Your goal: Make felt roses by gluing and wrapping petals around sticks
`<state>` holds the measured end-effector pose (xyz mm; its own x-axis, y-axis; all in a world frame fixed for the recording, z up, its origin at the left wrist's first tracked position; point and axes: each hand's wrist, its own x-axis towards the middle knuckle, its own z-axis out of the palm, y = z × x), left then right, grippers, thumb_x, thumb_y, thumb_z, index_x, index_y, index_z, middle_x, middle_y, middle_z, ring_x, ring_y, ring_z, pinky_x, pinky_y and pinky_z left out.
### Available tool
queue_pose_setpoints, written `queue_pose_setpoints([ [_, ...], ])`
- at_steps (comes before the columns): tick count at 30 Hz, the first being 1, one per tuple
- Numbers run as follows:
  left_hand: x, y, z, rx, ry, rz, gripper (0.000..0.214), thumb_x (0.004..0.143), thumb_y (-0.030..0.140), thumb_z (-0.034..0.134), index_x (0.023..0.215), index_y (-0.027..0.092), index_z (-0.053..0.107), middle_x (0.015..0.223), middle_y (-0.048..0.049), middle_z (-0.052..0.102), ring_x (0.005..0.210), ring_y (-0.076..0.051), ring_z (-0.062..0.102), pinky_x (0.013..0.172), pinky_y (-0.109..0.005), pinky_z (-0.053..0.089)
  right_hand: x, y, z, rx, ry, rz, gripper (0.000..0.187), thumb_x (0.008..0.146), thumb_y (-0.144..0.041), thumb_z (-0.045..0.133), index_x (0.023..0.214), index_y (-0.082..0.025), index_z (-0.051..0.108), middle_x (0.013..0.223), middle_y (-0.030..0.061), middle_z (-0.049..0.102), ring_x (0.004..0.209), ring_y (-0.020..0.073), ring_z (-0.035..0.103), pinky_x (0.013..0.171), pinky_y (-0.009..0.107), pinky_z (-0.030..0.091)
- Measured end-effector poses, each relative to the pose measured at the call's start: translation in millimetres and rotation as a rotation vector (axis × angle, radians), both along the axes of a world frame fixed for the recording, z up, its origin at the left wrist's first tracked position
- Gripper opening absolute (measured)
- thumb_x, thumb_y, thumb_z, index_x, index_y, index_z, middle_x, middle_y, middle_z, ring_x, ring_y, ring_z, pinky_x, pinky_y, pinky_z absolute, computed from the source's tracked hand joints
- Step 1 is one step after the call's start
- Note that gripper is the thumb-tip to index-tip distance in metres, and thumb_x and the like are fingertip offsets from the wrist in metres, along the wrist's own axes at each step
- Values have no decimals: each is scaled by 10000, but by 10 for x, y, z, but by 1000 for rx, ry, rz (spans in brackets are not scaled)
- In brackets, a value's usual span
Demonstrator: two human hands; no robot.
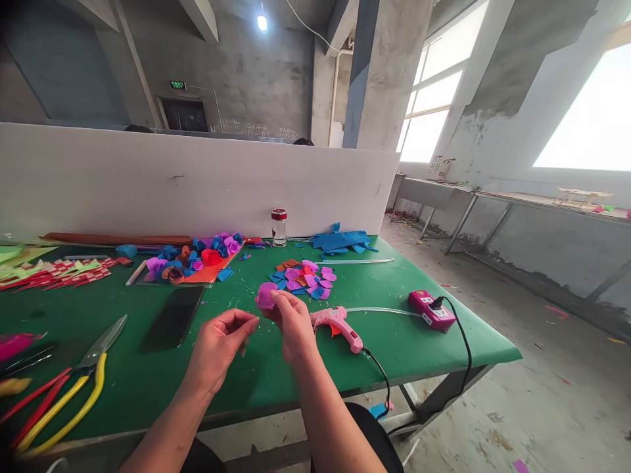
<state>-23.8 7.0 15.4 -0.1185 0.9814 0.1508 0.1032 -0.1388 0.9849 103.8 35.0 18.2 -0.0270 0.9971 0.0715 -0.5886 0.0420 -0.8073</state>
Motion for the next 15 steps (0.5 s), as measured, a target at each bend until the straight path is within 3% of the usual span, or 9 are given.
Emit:
queue_pose_setpoints([
  [10,35,20,-57,7,-35,12,292,690,460,748,694,177,677,538,23,573,453,-102,444,437,-221,350,-13,-30,21,-58,79,110,258,645,-393,785,780,-199,680,770,19,718,724,171,660,711,273,496],
  [15,48,13,-36,0,-77,17,300,673,455,764,668,176,655,528,26,559,451,-95,425,424,-213,339,-27,-42,-1,-20,38,154,298,586,-258,818,854,-207,697,783,14,738,711,145,650,727,255,480],
])
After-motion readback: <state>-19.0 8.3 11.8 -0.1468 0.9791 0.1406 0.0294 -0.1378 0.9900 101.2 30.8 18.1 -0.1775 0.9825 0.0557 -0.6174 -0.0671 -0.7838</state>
